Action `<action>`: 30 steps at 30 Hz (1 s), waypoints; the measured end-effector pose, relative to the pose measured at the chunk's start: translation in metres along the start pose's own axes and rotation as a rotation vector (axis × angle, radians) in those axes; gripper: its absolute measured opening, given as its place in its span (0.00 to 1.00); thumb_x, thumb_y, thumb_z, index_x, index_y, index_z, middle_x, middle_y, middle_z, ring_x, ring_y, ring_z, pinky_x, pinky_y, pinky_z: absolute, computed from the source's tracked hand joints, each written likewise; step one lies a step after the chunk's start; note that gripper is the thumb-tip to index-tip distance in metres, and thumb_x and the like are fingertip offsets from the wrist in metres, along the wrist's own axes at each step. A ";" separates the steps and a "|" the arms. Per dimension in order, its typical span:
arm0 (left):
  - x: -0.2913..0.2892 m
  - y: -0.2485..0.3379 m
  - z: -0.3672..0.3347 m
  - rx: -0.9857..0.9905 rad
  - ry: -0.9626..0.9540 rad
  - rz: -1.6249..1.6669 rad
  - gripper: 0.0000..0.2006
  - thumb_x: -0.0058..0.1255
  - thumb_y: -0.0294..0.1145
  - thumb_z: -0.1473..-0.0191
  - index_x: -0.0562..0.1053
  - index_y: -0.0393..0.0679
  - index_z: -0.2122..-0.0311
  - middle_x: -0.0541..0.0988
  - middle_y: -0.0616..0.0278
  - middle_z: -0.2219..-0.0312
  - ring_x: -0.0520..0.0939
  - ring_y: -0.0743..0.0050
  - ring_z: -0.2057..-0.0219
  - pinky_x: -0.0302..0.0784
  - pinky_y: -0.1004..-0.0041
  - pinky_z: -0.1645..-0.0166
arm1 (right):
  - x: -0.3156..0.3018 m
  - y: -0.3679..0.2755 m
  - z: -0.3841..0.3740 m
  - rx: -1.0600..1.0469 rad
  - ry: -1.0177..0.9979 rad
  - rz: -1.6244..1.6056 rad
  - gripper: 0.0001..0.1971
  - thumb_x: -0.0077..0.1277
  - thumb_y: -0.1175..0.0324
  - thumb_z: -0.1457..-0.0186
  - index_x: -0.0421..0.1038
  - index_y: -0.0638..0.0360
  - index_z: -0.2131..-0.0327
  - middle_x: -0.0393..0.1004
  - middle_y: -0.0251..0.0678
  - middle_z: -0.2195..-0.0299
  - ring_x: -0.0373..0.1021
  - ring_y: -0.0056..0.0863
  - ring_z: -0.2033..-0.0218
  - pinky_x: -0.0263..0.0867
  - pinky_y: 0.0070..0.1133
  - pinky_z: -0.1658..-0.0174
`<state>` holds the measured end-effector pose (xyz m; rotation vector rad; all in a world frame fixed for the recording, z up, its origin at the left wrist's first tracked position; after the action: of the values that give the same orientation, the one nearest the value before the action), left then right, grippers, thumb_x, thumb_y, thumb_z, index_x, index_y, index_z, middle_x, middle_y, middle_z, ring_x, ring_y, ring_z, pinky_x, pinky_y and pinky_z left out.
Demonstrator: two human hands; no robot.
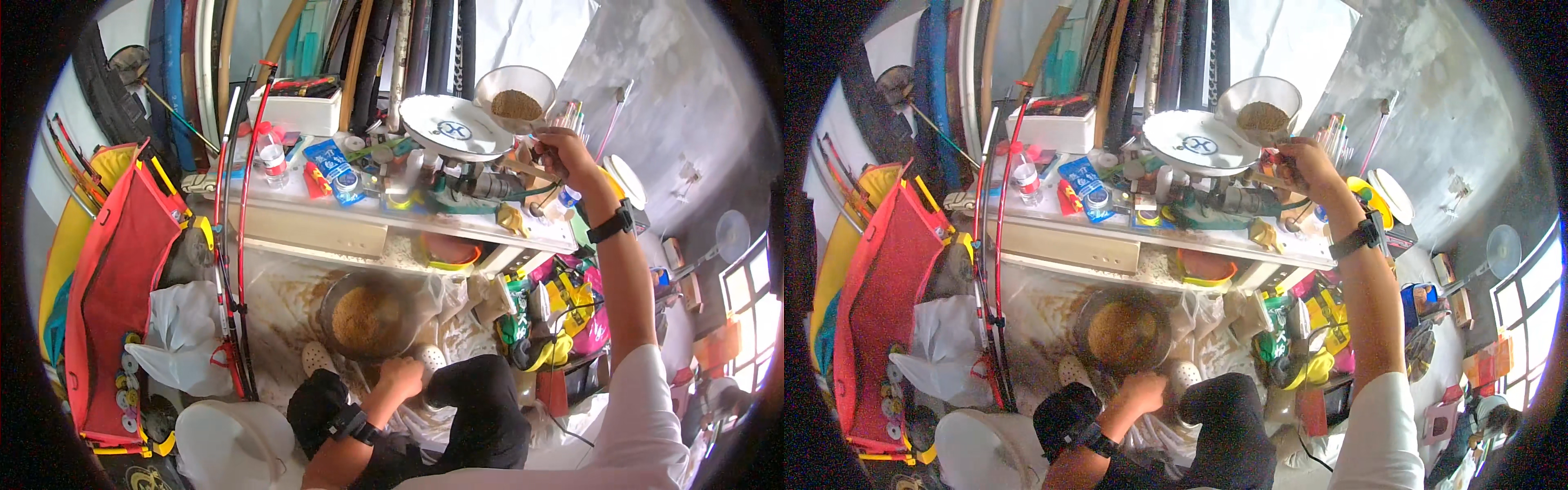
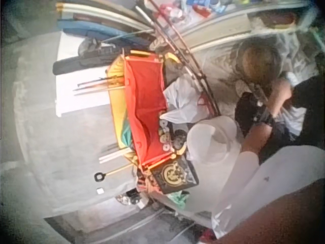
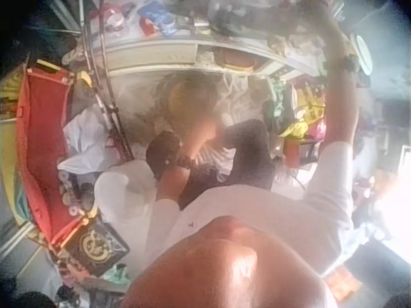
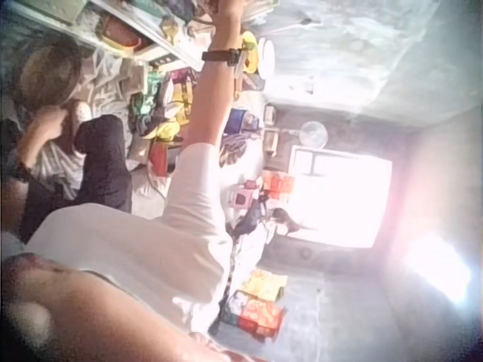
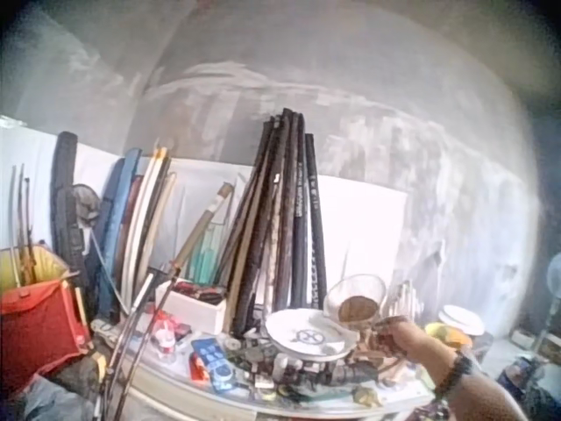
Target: Bagging granular fishing bait material into small plastic bags.
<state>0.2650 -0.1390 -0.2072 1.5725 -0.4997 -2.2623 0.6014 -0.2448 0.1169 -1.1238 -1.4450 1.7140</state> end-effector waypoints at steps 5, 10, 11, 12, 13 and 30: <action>0.000 0.000 -0.002 0.040 0.048 0.017 0.09 0.46 0.29 0.58 0.74 0.41 0.70 0.78 0.49 0.70 0.79 0.49 0.66 0.74 0.56 0.63 | 0.009 0.017 -0.024 -0.116 0.012 0.193 0.06 0.43 0.73 0.47 0.66 0.65 0.68 0.68 0.33 0.81 0.60 0.15 0.88 0.55 0.13 0.85; -0.005 -0.001 -0.004 0.039 0.045 0.035 0.09 0.46 0.29 0.58 0.74 0.41 0.69 0.78 0.49 0.69 0.79 0.49 0.65 0.74 0.56 0.62 | 0.015 0.018 -0.026 -0.163 0.004 0.306 0.07 0.42 0.75 0.50 0.68 0.68 0.69 0.69 0.34 0.82 0.61 0.16 0.88 0.55 0.16 0.87; -0.006 -0.001 -0.004 0.033 0.039 0.032 0.09 0.46 0.29 0.58 0.74 0.41 0.69 0.78 0.49 0.69 0.79 0.50 0.65 0.74 0.56 0.62 | 0.017 0.021 -0.028 -0.162 0.003 0.306 0.07 0.42 0.75 0.50 0.68 0.68 0.69 0.69 0.34 0.82 0.61 0.16 0.88 0.55 0.16 0.87; -0.006 -0.002 -0.004 0.032 0.038 0.033 0.09 0.46 0.29 0.58 0.74 0.41 0.69 0.78 0.49 0.69 0.79 0.50 0.65 0.74 0.56 0.62 | 0.018 0.024 -0.031 -0.179 0.026 0.339 0.07 0.42 0.75 0.50 0.68 0.68 0.70 0.68 0.34 0.82 0.61 0.17 0.88 0.55 0.16 0.87; -0.006 -0.002 -0.005 0.031 0.034 0.035 0.09 0.46 0.29 0.57 0.74 0.41 0.68 0.78 0.49 0.69 0.79 0.50 0.65 0.74 0.56 0.62 | 0.019 0.025 -0.032 -0.196 0.051 0.373 0.06 0.43 0.75 0.51 0.67 0.69 0.71 0.68 0.34 0.82 0.61 0.17 0.88 0.54 0.17 0.88; -0.011 0.001 -0.009 0.061 0.052 0.039 0.09 0.45 0.30 0.56 0.73 0.41 0.69 0.77 0.48 0.70 0.79 0.48 0.66 0.74 0.56 0.63 | 0.012 0.039 -0.047 -0.216 0.012 0.448 0.10 0.44 0.77 0.54 0.66 0.70 0.65 0.68 0.33 0.81 0.61 0.16 0.87 0.54 0.16 0.87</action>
<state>0.2774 -0.1351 -0.2006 1.6318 -0.5858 -2.1905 0.6404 -0.2220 0.0742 -1.6735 -1.4758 1.8671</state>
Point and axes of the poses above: each hand's wrist, its own z-axis away from the middle knuckle, its own x-axis out of the palm, y = z × x, the point moved 1 cm from there along -z, towards the middle knuckle
